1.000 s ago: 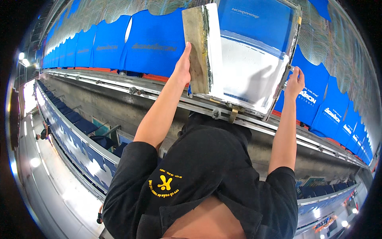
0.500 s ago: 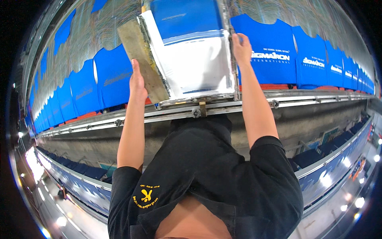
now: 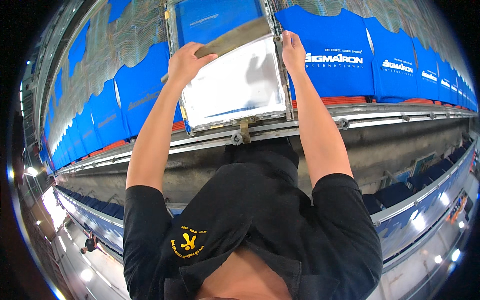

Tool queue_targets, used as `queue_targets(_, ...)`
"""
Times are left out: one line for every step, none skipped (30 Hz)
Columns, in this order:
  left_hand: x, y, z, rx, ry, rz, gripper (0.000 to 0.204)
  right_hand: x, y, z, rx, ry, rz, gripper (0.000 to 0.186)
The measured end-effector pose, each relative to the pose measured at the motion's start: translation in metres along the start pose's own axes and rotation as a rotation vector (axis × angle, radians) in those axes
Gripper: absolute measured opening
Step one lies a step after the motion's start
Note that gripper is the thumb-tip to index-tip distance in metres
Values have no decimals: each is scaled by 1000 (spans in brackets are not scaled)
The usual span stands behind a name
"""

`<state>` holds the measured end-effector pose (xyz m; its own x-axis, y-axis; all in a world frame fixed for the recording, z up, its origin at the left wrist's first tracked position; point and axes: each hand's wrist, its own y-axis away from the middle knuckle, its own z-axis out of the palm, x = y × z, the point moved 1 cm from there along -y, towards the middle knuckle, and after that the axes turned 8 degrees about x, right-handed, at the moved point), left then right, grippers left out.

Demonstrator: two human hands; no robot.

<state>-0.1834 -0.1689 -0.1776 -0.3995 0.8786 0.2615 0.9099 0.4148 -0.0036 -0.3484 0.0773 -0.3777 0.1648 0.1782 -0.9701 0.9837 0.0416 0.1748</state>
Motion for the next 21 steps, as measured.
queue_targets(-5,-5,3,-23,-24,51,49,2,2,3,9,-37,6,52)
queue_targets(-6,-12,8,-37,-36,99,46,4,0,3,18,-10,7,54)
queue_targets(-10,-18,11,-4,-58,163,41,7,-1,2,28,16,9,55)
queue_targets(-14,-25,13,31,-80,226,37,9,-2,2,37,42,10,57)
queue_targets(-19,-29,16,59,-105,284,32,8,0,3,37,1,0,56)
queue_targets(-22,-35,20,58,-112,293,32,7,1,2,28,-31,38,56)
queue_targets(-25,-42,24,57,-120,302,31,5,2,0,19,-64,77,55)
queue_targets(-28,-46,27,51,-131,315,31,2,6,0,15,-99,123,55)
queue_targets(-32,-51,32,11,-154,282,28,-2,8,1,8,-60,142,54)
queue_targets(-37,-49,36,-7,-150,273,28,-5,10,1,2,-21,162,53)
queue_targets(-38,-55,39,-20,-144,279,29,-7,7,-2,12,14,176,52)
queue_targets(-39,-60,41,-33,-137,287,29,-8,7,-3,19,8,117,52)
queue_targets(-44,-64,41,-63,-113,287,31,-7,10,-2,29,4,58,52)
queue_targets(-47,-68,40,-91,-83,294,32,-2,8,-6,47,5,-5,52)
queue_targets(-53,-67,37,-123,-44,304,33,-1,9,-9,69,46,-42,56)
queue_targets(-61,-64,26,-105,-64,326,39,-7,11,-8,106,133,-124,60)
queue_targets(-56,-63,8,-229,-166,230,40,-19,11,-8,162,247,-251,64)
queue_targets(-66,-60,-2,-287,-212,155,42,-43,12,-5,185,335,-434,69)
queue_targets(-83,-55,-2,-247,-260,165,44,-69,7,-1,185,458,-730,71)
queue_targets(-97,-47,-3,-207,-318,162,45,-101,5,5,62,420,-828,70)
queue_targets(-97,-47,-2,-218,-319,126,47,-117,0,11,-137,363,-861,74)
